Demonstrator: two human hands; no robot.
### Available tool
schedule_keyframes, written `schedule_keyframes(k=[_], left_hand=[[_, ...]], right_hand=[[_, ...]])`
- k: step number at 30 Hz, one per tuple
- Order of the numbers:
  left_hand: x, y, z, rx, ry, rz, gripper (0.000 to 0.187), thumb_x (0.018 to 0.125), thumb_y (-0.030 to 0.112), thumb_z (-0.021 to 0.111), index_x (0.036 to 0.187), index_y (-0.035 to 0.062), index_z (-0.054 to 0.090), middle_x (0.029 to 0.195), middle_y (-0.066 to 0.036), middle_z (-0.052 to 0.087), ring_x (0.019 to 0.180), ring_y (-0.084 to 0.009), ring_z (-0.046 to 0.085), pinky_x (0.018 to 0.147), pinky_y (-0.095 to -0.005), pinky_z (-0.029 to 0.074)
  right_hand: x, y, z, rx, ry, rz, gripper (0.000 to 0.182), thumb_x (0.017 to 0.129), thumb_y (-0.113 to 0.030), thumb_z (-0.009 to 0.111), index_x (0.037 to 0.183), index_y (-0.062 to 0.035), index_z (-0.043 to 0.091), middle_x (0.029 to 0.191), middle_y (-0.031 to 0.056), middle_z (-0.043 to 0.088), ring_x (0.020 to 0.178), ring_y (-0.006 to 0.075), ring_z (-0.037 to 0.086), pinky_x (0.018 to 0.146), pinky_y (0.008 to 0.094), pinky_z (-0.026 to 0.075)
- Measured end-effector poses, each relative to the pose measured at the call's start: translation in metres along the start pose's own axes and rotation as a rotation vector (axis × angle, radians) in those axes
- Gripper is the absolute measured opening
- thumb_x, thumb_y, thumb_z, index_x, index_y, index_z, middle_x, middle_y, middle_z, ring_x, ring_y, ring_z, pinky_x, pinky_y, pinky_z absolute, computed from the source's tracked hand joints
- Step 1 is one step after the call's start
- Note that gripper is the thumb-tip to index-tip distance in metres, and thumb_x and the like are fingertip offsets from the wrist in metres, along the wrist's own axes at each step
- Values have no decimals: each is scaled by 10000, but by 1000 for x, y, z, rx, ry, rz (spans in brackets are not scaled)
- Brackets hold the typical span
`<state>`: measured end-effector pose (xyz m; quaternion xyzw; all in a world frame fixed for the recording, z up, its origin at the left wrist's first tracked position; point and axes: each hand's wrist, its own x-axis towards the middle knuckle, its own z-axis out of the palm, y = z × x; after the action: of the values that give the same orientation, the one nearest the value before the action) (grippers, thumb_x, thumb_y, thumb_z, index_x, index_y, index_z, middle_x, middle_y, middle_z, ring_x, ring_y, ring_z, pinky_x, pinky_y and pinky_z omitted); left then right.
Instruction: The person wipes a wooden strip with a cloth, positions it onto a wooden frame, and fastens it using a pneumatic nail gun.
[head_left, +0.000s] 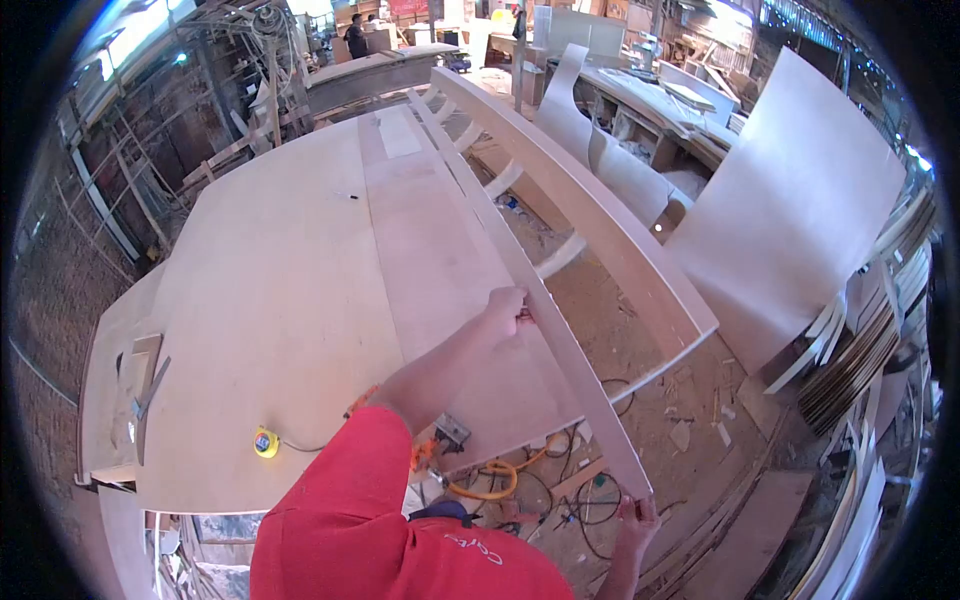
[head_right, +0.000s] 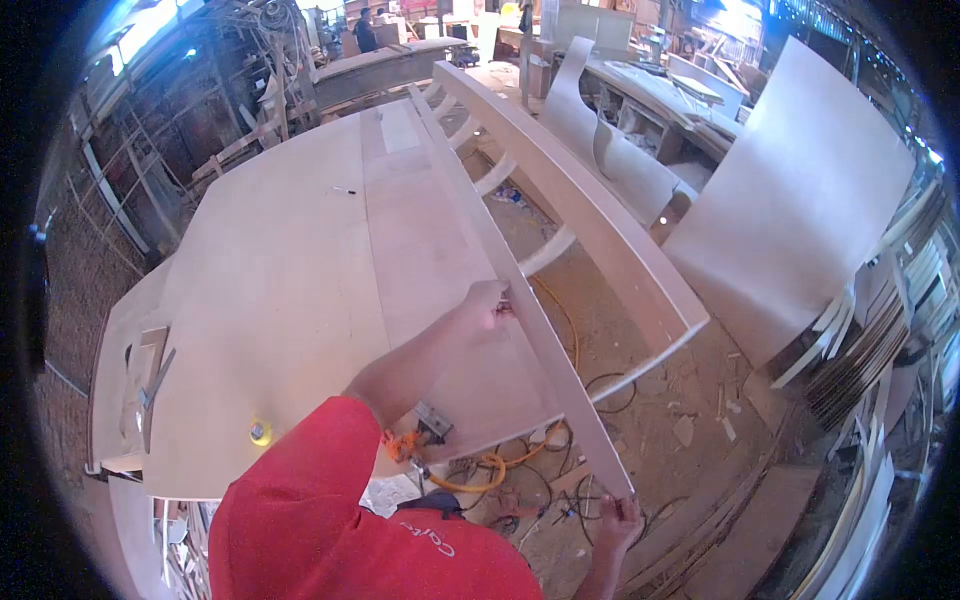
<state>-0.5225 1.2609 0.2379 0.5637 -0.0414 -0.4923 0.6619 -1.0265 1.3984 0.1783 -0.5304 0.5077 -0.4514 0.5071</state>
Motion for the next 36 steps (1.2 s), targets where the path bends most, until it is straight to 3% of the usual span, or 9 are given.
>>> schedule_keyframes(k=[2,5,7,15,19,23,25,28,36], left_hand=[[13,8,-2,-9,17,-14,289,1043,242,565,1163,-19,600,1053,-175,703,865,-327,729,789,-502,626],[34,18,-8,-3,40,-13,269,1028,219,565,1137,-22,613,1010,-171,714,852,-327,733,773,-510,625],[44,25,-11,16,47,-3,254,1020,204,565,1117,-23,623,987,-169,715,847,-322,732,763,-512,624],[98,63,-9,28,164,33,204,986,172,599,1043,-15,656,904,-158,707,715,-306,719,621,-473,622],[163,72,-17,-140,41,33,176,975,137,596,1058,-5,656,933,-155,699,756,-305,715,674,-497,639],[217,91,-22,-10,-92,40,169,996,115,550,1079,29,670,980,-156,676,885,-305,684,786,-513,625],[226,100,-18,-74,-81,-55,188,1010,119,528,1116,33,658,1040,-188,664,977,-332,664,916,-499,596],[246,105,-14,-23,-137,22,255,1052,175,519,1258,35,574,1223,-161,598,1168,-338,587,1006,-536,542],[249,92,33,16,-111,-26,278,1087,198,508,1302,23,527,1254,-164,592,1179,-331,597,1096,-524,493]], right_hand=[[9,1,10,-58,-33,40,234,885,43,721,1119,28,726,941,-6,645,868,104,597,784,277,482],[17,-8,39,10,-23,127,192,885,41,715,1075,14,725,893,-13,621,790,88,567,692,268,470],[21,-7,56,11,-11,77,61,967,-84,692,970,-24,705,758,-27,575,661,66,490,591,256,379],[59,-30,112,-111,-10,75,95,954,-101,707,919,-27,659,791,-12,551,680,81,479,598,281,365],[82,-50,143,-168,-35,97,107,937,-96,726,920,-9,664,806,-3,540,711,97,478,643,292,393],[109,-61,165,-309,-42,-10,115,947,-87,715,951,20,672,852,20,590,784,121,546,688,296,470],[127,-50,171,-77,14,57,145,939,-102,740,990,30,705,870,20,603,812,109,564,685,296,458],[152,-61,172,-128,70,36,136,934,-114,757,973,13,726,848,-1,601,760,87,542,658,284,441],[193,-57,149,-89,243,60,181,879,-138,839,969,2,768,780,-20,613,692,65,529,628,255,434]])
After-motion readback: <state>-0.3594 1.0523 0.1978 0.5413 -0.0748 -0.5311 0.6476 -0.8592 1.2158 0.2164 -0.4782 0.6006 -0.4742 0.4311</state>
